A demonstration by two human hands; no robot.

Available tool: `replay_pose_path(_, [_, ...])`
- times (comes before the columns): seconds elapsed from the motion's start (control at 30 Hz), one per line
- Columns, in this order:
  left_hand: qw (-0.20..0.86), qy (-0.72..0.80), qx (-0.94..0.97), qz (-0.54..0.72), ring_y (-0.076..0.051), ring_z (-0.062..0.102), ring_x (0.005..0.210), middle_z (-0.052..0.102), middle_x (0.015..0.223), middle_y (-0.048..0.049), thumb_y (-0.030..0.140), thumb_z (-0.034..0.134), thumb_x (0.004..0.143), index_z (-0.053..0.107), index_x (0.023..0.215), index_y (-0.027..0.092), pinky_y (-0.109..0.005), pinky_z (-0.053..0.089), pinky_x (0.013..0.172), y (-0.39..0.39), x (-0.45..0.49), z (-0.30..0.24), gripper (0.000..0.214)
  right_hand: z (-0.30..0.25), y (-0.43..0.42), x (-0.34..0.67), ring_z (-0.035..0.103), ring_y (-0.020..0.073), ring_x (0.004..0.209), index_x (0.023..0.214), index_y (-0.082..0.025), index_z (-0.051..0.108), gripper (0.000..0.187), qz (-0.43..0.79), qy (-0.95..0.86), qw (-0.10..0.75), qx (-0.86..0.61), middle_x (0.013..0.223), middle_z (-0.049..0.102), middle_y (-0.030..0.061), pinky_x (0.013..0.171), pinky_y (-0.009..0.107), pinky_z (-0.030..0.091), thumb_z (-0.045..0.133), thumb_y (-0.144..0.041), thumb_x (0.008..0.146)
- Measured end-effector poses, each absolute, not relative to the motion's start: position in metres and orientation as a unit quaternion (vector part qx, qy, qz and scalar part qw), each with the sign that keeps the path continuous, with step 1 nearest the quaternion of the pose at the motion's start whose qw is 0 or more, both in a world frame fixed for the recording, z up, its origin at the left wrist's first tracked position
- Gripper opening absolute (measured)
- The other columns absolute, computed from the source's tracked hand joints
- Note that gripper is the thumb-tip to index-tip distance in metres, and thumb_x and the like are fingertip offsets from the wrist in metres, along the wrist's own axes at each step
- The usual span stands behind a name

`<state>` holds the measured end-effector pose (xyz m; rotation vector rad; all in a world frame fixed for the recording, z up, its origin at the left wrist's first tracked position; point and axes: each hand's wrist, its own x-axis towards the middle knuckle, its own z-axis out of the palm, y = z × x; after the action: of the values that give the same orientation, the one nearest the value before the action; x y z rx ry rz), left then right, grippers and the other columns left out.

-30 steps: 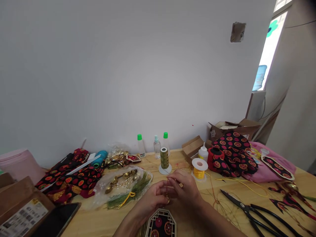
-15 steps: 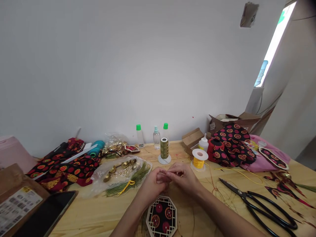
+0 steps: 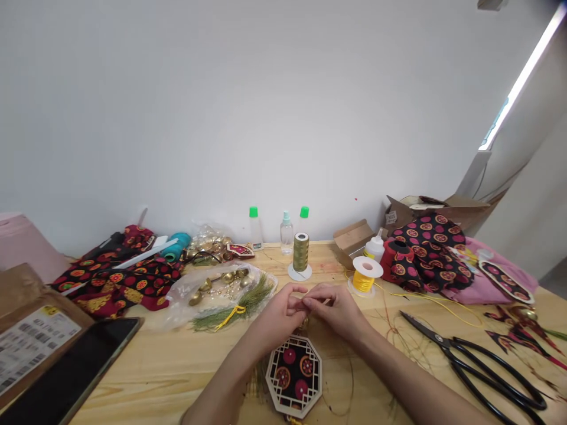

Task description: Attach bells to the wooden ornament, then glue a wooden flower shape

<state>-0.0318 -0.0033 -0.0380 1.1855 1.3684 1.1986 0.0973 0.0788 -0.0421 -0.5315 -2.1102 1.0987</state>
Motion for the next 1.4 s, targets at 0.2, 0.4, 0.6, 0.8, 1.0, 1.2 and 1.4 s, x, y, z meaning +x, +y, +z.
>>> replay_pose_path(0.2, [0.503,0.527,0.472,0.496,-0.019,0.058,0.085,0.067,0.082,-0.008,0.023,0.061,0.064,0.055,0.093,0.012,-0.03,0.04,0.077,-0.003,-0.034,-0.027,0.031,-0.043,0.08,0.1,0.055,0.0119,0.058,0.077,-0.02,0.069,0.015,0.365,-0.841,0.348,-0.196,0.065,0.064,0.0027,0.053,0.022,0.041,0.055,-0.025,0.075])
replay_pose_path(0.4, [0.502,0.565,0.453,0.472,-0.019,0.058,0.083,0.067,0.083,-0.0096,0.036,0.067,0.056,0.062,0.082,0.011,-0.029,0.041,0.076,-0.005,-0.034,-0.018,0.037,-0.039,0.082,0.102,0.054,0.0113,0.056,0.075,-0.02,0.068,0.013,0.304,-0.855,0.376,-0.189,0.063,0.065,0.0029,0.051,0.021,0.039,0.057,-0.024,0.074])
replay_pose_path(0.6, [0.484,0.601,0.452,0.448,-0.011,0.053,0.054,0.064,0.061,-0.0027,0.031,0.066,0.056,0.063,0.07,0.011,-0.022,0.036,0.051,-0.007,-0.034,-0.023,0.024,-0.04,0.084,0.101,0.051,0.0111,0.052,0.069,-0.018,0.067,0.014,0.276,-0.85,0.395,-0.213,0.061,0.064,0.0033,0.051,0.022,0.039,0.057,-0.028,0.072])
replay_pose_path(0.8, [0.48,0.613,0.448,0.44,-0.007,0.044,0.044,0.058,0.052,0.0014,0.035,0.062,0.059,0.062,0.067,0.011,-0.02,0.031,0.045,-0.008,-0.031,-0.02,0.026,-0.036,0.08,0.101,0.051,0.0114,0.055,0.07,-0.02,0.067,0.014,0.271,-0.867,0.372,-0.189,0.061,0.063,0.0022,0.053,0.023,0.038,0.056,-0.027,0.074])
replay_pose_path(1.0, [0.485,0.605,0.455,0.438,-0.01,0.049,0.051,0.06,0.058,-0.0005,0.033,0.063,0.057,0.063,0.07,0.011,-0.022,0.036,0.052,-0.007,-0.033,-0.023,0.026,-0.033,0.077,0.102,0.052,0.0121,0.058,0.071,-0.02,0.068,0.015,0.262,-0.875,0.365,-0.182,0.061,0.063,0.0026,0.053,0.023,0.038,0.054,-0.026,0.075])
replay_pose_path(1.2, [0.494,0.603,0.459,0.427,-0.01,0.05,0.054,0.06,0.06,-0.0005,0.027,0.062,0.056,0.063,0.07,0.011,-0.023,0.038,0.054,-0.008,-0.034,-0.022,0.022,-0.036,0.08,0.102,0.052,0.0117,0.057,0.073,-0.02,0.067,0.015,0.246,-0.879,0.368,-0.178,0.062,0.062,0.0024,0.053,0.022,0.038,0.053,-0.025,0.076])
replay_pose_path(1.4, [0.475,0.612,0.482,0.409,-0.007,0.038,0.044,0.048,0.047,0.0043,0.036,0.058,0.063,0.062,0.062,0.01,-0.02,0.029,0.045,-0.01,-0.033,-0.019,0.026,-0.036,0.081,0.102,0.052,0.0118,0.058,0.074,-0.02,0.067,0.016,0.249,-0.878,0.374,-0.169,0.064,0.063,0.0033,0.054,0.022,0.039,0.053,-0.027,0.077])
